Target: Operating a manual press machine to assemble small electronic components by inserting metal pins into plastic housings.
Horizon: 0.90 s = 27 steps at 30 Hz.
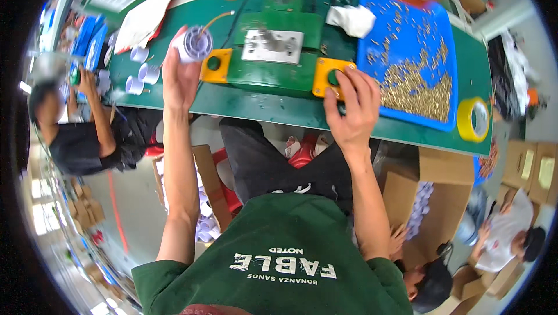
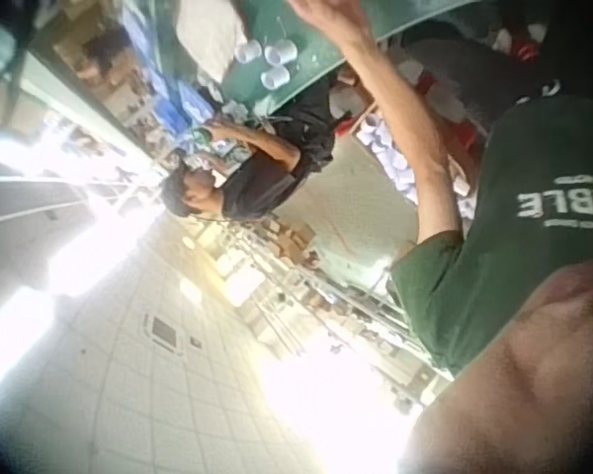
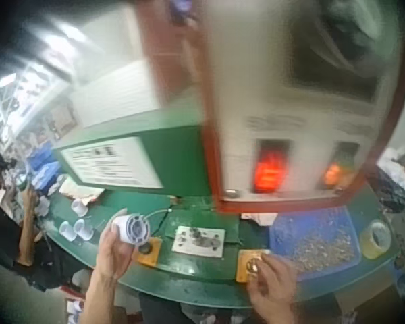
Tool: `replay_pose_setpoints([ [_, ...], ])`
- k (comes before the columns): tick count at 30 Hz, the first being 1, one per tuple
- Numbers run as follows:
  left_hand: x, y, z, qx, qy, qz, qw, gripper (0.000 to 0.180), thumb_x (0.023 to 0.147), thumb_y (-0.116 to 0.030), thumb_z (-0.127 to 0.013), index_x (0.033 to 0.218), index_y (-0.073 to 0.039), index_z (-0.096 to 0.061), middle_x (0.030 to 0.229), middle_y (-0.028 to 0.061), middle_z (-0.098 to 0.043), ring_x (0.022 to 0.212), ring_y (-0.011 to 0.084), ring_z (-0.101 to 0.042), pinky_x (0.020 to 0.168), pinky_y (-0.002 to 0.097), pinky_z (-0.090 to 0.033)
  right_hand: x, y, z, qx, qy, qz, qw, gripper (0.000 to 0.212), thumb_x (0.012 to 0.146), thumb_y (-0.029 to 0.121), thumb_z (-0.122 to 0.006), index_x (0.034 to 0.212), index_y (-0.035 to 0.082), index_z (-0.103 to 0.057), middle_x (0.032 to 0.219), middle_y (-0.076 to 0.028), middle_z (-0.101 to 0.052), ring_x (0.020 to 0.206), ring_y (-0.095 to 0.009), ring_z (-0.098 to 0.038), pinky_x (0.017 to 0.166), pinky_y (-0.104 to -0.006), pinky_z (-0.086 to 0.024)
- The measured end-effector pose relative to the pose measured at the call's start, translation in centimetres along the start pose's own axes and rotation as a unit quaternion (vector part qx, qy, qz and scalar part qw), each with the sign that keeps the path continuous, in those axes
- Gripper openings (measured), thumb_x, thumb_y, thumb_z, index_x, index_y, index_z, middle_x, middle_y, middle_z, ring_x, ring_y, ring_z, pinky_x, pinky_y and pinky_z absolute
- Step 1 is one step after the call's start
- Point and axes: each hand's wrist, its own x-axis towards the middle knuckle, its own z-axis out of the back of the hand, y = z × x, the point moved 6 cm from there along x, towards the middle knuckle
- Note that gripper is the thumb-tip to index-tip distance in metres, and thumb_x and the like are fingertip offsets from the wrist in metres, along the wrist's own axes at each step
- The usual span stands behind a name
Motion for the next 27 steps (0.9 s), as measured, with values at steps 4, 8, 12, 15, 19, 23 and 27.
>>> replay_pose_setpoints([
  [4,5.0,2.6,-4.1,-0.035,0.039,0.031,0.998,0.047,0.103,-0.038,-0.047,0.130,0.000,-0.048,0.132,0.0108,-0.055,0.122,0.0232,-0.052,0.107,0.0397,-0.038,-0.1,-0.4,0.1,0.015,-0.015,-0.009,1.000,0.035,0.071,0.007,-0.075,0.105,0.003,-0.068,0.112,-0.011,-0.064,0.105,-0.031,-0.059,0.090,-0.0416,-0.048],
  [8,6.0,3.4,-6.4,-0.032,0.048,0.045,0.997,0.049,0.101,-0.041,-0.049,0.131,-0.002,-0.050,0.130,0.0102,-0.057,0.123,0.0238,-0.052,0.107,0.0425,-0.038,-0.2,-0.6,0.3,0.033,-0.026,-0.010,0.999,0.034,0.072,0.009,-0.076,0.105,0.004,-0.067,0.113,-0.010,-0.063,0.106,-0.030,-0.059,0.089,-0.0415,-0.048],
  [12,6.2,3.3,-6.5,0.010,0.032,0.048,0.998,0.055,0.098,-0.047,-0.052,0.133,-0.005,-0.049,0.135,0.0115,-0.054,0.128,0.0265,-0.049,0.112,0.0449,-0.034,-0.5,-0.9,0.4,0.037,-0.044,-0.008,0.998,0.033,0.074,0.013,-0.075,0.105,0.004,-0.066,0.113,-0.009,-0.063,0.107,-0.028,-0.058,0.085,-0.0401,-0.048],
  [15,6.3,2.3,-6.4,0.029,0.007,0.040,0.999,0.059,0.096,-0.048,-0.055,0.135,-0.004,-0.047,0.137,0.0122,-0.053,0.128,0.0277,-0.049,0.110,0.0452,-0.038,-0.7,-1.0,0.2,0.043,-0.058,-0.013,0.997,0.032,0.075,0.014,-0.074,0.105,0.006,-0.066,0.112,-0.007,-0.062,0.107,-0.026,-0.058,0.084,-0.0388,-0.048],
  [19,6.4,1.6,-7.2,0.046,0.035,0.038,0.998,0.064,0.092,-0.048,-0.061,0.135,-0.004,-0.046,0.138,0.0134,-0.050,0.126,0.0289,-0.051,0.109,0.0460,-0.039,-1.0,-1.1,0.0,0.041,-0.074,-0.007,0.996,0.030,0.076,0.017,-0.074,0.102,0.007,-0.065,0.111,-0.007,-0.062,0.106,-0.025,-0.058,0.083,-0.0377,-0.047],
  [23,6.5,1.1,-8.2,0.096,0.052,0.028,0.994,0.067,0.091,-0.050,-0.061,0.135,-0.003,-0.045,0.136,0.0144,-0.050,0.123,0.0301,-0.052,0.109,0.0457,-0.039,-1.1,-1.2,0.0,0.037,-0.091,-0.009,0.995,0.027,0.076,0.017,-0.074,0.099,0.009,-0.064,0.109,-0.005,-0.062,0.105,-0.025,-0.058,0.082,-0.0377,-0.047],
  [27,6.8,0.6,-8.1,0.114,0.056,0.007,0.992,0.069,0.090,-0.052,-0.062,0.134,-0.002,-0.046,0.134,0.0136,-0.052,0.123,0.0299,-0.052,0.108,0.0451,-0.039,-1.0,-1.3,-0.1,0.046,-0.101,0.000,0.994,0.027,0.075,0.017,-0.075,0.099,0.009,-0.064,0.107,-0.005,-0.062,0.104,-0.024,-0.058,0.082,-0.0374,-0.047],
])
